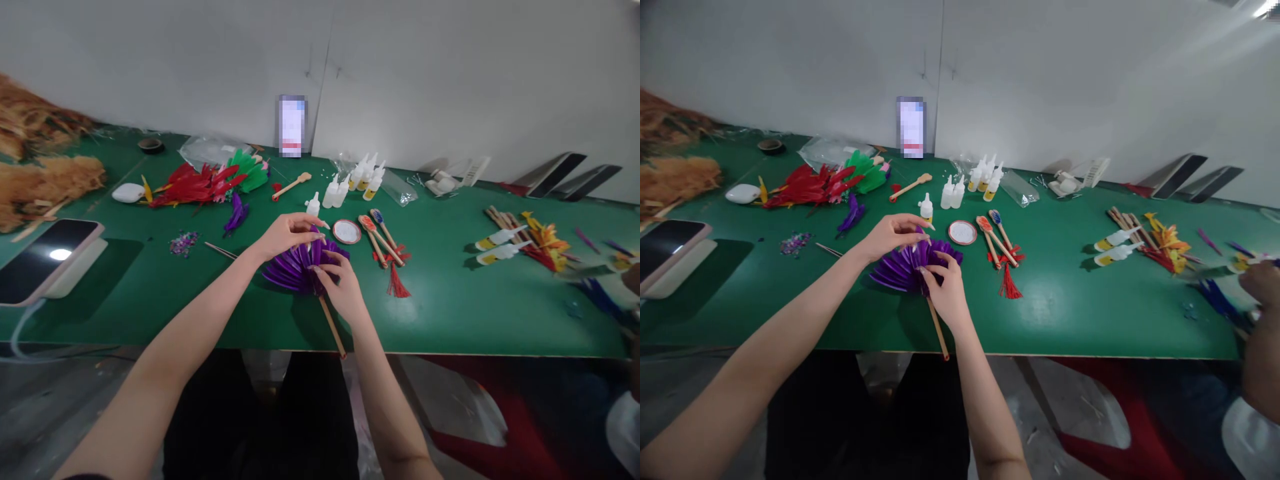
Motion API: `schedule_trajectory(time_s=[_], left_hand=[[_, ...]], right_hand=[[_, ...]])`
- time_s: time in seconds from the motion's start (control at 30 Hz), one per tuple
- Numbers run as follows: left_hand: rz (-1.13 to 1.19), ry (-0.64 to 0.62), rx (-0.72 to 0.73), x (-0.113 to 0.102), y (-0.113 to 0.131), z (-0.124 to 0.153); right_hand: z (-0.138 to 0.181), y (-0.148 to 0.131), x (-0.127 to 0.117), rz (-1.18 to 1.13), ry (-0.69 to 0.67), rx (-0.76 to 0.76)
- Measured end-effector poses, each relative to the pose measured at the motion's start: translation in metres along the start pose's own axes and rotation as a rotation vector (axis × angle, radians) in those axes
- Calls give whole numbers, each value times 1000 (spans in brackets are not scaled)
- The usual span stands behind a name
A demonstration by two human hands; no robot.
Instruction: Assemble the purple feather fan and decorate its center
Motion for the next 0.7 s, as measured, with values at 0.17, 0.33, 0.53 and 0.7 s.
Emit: schedule_trajectory(time_s=[0.17,0.33,0.53,0.7], left_hand=[[41,-15,-6,2,0,-1],[-2,71,23,-2,7,3],[-93,62,-8,-1,7,8],[-100,180,-25,-12,-2,7]], right_hand=[[0,-4,-1,-9,8,8],[3,-14,-8,40,118,-2],[2,-23,-5,165,132,-18],[11,-24,-15,189,150,-70]])
Point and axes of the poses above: each hand's wrist, its own z-axis away from the middle knuckle, its own x-axis out of the palm, y = z × x, the point moved 8 cm from there along -z, towards the middle knuckle, and after that the axes turned 5 degrees about -y, right-handed, at the moved point
